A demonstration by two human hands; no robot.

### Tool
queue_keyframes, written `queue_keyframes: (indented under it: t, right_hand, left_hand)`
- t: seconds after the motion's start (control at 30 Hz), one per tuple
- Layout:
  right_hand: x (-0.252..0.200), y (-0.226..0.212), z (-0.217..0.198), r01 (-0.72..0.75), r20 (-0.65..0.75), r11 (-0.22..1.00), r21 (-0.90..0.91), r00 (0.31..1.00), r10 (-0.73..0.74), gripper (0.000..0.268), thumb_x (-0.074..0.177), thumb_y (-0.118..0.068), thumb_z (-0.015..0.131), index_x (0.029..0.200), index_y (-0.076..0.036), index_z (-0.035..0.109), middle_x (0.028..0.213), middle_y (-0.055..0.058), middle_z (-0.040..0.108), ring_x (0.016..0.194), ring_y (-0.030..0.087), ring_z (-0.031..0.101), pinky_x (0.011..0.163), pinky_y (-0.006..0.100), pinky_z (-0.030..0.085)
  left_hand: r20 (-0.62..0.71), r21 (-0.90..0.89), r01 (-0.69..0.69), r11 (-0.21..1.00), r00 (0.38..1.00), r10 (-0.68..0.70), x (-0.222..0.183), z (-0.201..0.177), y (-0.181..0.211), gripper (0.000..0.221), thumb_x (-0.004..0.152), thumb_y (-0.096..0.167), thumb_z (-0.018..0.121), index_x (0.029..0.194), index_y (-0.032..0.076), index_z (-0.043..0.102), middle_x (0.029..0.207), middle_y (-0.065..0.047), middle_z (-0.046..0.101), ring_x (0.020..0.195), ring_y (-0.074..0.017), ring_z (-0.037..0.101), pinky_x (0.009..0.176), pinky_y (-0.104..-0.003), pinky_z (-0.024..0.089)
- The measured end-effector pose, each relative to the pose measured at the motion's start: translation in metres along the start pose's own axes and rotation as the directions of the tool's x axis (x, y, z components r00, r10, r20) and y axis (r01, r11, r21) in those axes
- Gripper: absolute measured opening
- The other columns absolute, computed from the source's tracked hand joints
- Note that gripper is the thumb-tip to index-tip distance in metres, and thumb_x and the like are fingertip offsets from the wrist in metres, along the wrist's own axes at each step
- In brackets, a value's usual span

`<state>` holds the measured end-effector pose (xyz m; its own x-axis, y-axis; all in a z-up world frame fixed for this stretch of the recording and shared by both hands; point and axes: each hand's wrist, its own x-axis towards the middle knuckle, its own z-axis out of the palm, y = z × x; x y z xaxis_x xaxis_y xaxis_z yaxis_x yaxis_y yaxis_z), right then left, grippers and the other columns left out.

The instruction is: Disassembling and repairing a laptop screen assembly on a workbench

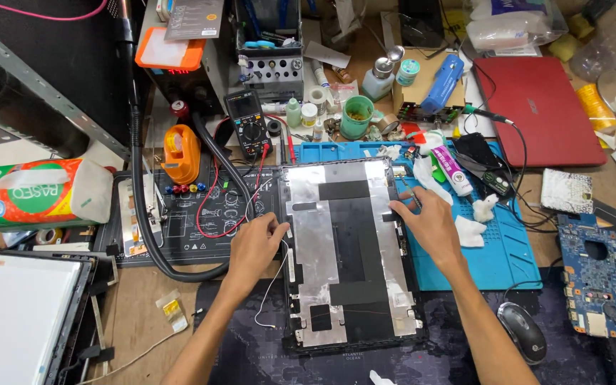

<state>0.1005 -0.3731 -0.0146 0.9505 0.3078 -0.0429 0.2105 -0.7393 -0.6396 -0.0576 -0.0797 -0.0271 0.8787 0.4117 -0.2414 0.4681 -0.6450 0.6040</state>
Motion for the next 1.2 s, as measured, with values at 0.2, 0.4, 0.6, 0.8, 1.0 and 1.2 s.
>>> queue_keyframes:
  t: [0.2, 0.4, 0.6, 0.8, 1.0, 1.2]
  right_hand:
    - [0.0, -0.027, -0.017, 0.021, 0.054, 0.991, 0.134, 0.998, -0.029, 0.028, 0.104, -0.021, 0.059, 0.124, -0.005, 0.069, 0.098, 0.022, 0.069, 0.087, 0.033, 0.07, 0.07, 0.046, 0.056]
    - [-0.005, -0.057, -0.02, -0.036, 0.226, 0.825, 0.565, 0.968, -0.113, 0.051, 0.096, -0.005, 0.062, 0.147, -0.012, 0.056, 0.102, 0.02, 0.069, 0.091, 0.025, 0.074, 0.087, 0.043, 0.062]
    - [-0.02, -0.082, -0.031, -0.191, 0.298, 0.576, 0.795, 0.95, -0.096, 0.033, 0.099, -0.003, 0.054, 0.127, 0.01, 0.066, 0.104, 0.019, 0.072, 0.094, 0.022, 0.074, 0.088, 0.04, 0.062]
    - [-0.024, -0.085, -0.036, -0.042, 0.18, 0.582, 0.812, 0.967, -0.181, 0.038, 0.085, 0.001, 0.072, 0.122, 0.011, 0.069, 0.095, 0.019, 0.073, 0.089, 0.025, 0.076, 0.086, 0.042, 0.064]
    - [-0.007, -0.07, -0.01, 0.142, 0.062, 0.698, 0.702, 0.964, -0.258, 0.02, 0.09, -0.005, 0.075, 0.107, 0.006, 0.076, 0.092, 0.014, 0.068, 0.074, 0.017, 0.071, 0.073, 0.034, 0.063]
    - [0.005, -0.121, 0.002, 0.265, 0.072, 0.792, 0.549, 0.93, -0.361, 0.018, 0.102, -0.012, 0.064, 0.114, 0.001, 0.061, 0.086, 0.019, 0.072, 0.077, 0.023, 0.074, 0.073, 0.036, 0.063]
  left_hand:
    - [-0.174, 0.018, -0.035, 0.999, 0.984, 0.038, -0.007, -0.013, 0.018, 0.04, 0.099, 0.042, 0.059, 0.078, 0.007, 0.062, 0.071, -0.015, 0.066, 0.077, -0.041, 0.071, 0.072, -0.052, 0.056]
    - [-0.281, 0.034, -0.044, 0.998, 0.958, 0.052, -0.007, -0.019, 0.015, 0.037, 0.1, 0.043, 0.059, 0.082, 0.01, 0.063, 0.069, -0.011, 0.066, 0.074, -0.0385, 0.071, 0.068, -0.05, 0.056]
    - [-0.299, -0.042, -0.083, 0.996, 0.952, 0.067, -0.019, -0.037, 0.013, 0.038, 0.102, 0.038, 0.058, 0.083, 0.006, 0.066, 0.068, -0.013, 0.07, 0.072, -0.0388, 0.072, 0.067, -0.05, 0.055]
    - [-0.355, -0.123, -0.179, 0.976, 0.927, 0.125, -0.026, -0.048, 0.007, 0.035, 0.103, 0.033, 0.059, 0.08, 0.009, 0.069, 0.067, -0.007, 0.072, 0.068, -0.0326, 0.072, 0.067, -0.043, 0.054]
    - [-0.505, -0.212, -0.35, 0.912, 0.838, 0.204, -0.002, -0.033, 0.002, 0.029, 0.103, 0.031, 0.061, 0.08, 0.015, 0.067, 0.07, -0.006, 0.07, 0.062, -0.0238, 0.065, 0.065, -0.035, 0.052]
    - [-0.622, -0.294, -0.532, 0.794, 0.737, 0.263, 0.056, -0.02, 0.009, 0.016, 0.104, 0.017, 0.055, 0.098, 0.011, 0.068, 0.085, -0.009, 0.063, 0.081, -0.0284, 0.065, 0.076, -0.036, 0.051]
